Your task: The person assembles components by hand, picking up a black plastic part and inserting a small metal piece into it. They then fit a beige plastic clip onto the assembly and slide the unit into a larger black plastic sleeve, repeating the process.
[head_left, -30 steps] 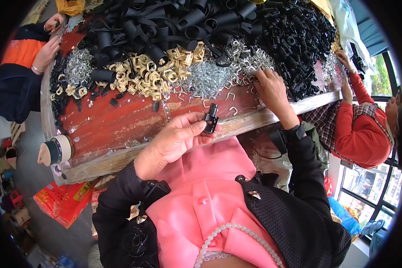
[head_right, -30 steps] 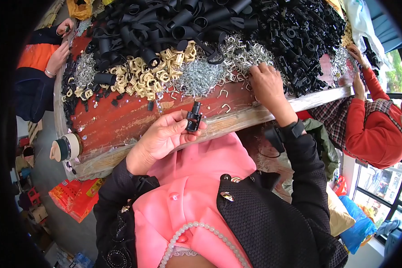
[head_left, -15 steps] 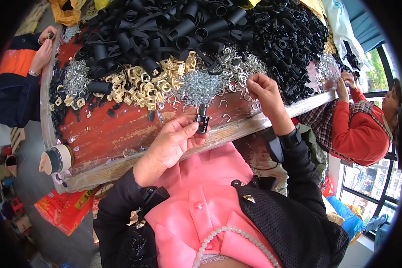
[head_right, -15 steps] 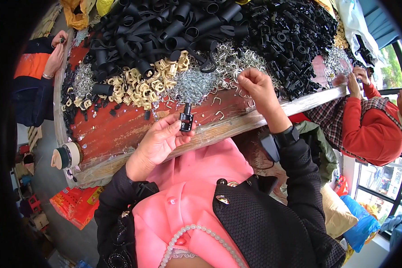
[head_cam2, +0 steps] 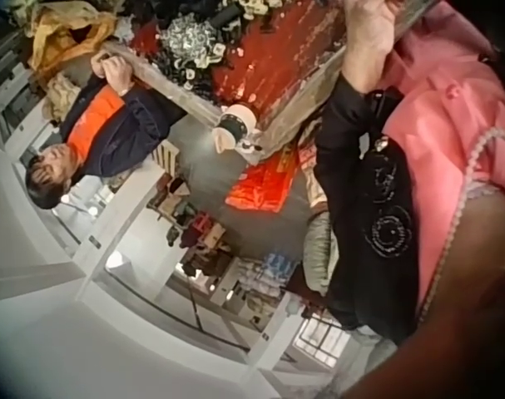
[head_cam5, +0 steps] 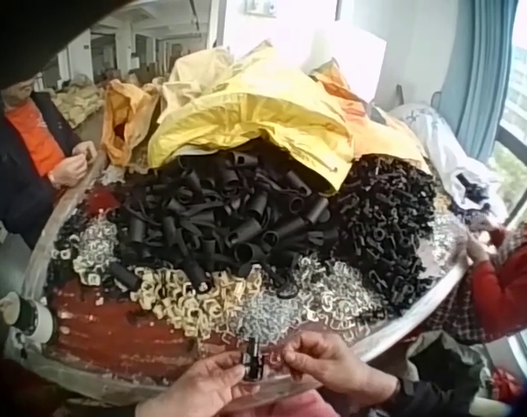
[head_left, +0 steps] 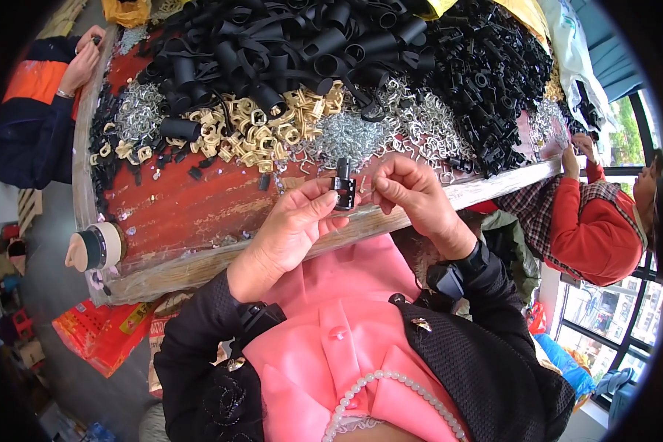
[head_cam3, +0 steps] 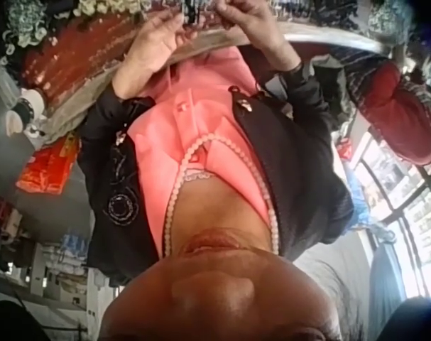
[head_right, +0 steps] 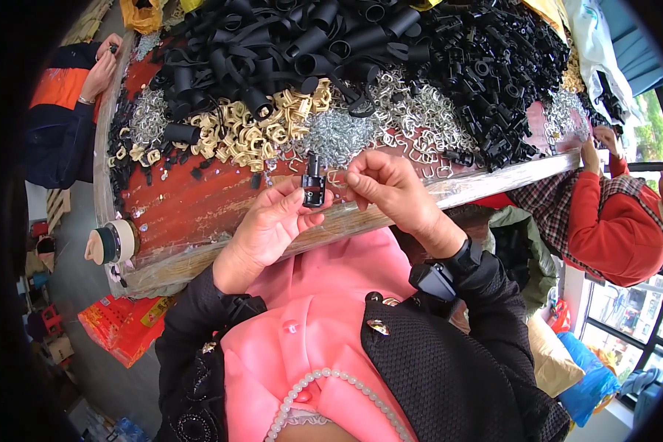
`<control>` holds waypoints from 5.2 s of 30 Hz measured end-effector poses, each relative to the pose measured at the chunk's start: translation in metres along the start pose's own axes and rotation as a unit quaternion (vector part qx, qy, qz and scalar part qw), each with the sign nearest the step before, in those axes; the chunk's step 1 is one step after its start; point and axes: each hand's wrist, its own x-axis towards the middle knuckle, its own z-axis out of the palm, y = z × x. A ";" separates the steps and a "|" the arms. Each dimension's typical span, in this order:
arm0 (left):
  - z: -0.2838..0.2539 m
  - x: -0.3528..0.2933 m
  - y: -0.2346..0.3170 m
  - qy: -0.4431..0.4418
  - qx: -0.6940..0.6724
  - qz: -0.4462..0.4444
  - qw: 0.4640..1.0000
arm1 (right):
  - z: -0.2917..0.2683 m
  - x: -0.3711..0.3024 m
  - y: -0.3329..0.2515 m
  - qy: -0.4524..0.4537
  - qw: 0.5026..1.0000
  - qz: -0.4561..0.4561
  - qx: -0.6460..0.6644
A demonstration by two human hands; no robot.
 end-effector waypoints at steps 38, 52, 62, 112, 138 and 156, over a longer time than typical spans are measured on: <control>0.002 -0.009 0.002 0.010 0.008 -0.043 0.999 | 0.032 -0.002 -0.012 0.029 0.871 -0.307 -0.383; 0.002 -0.019 0.008 0.045 0.083 -0.059 0.994 | 0.036 -0.002 -0.016 -0.047 0.965 0.004 -0.260; -0.025 -0.035 0.055 0.131 0.618 0.244 0.736 | 0.044 0.016 0.007 -0.161 0.966 0.036 -0.201; -0.008 -0.034 0.026 0.071 0.003 -0.001 0.997 | 0.068 0.018 -0.004 -0.001 0.998 -0.061 -0.030; -0.056 -0.055 0.060 0.223 0.189 0.168 0.941 | 0.082 0.074 0.021 -0.092 0.971 -0.089 -0.201; 0.001 -0.027 0.035 0.107 0.082 0.048 0.990 | 0.063 0.030 -0.007 0.038 0.956 -0.158 -0.243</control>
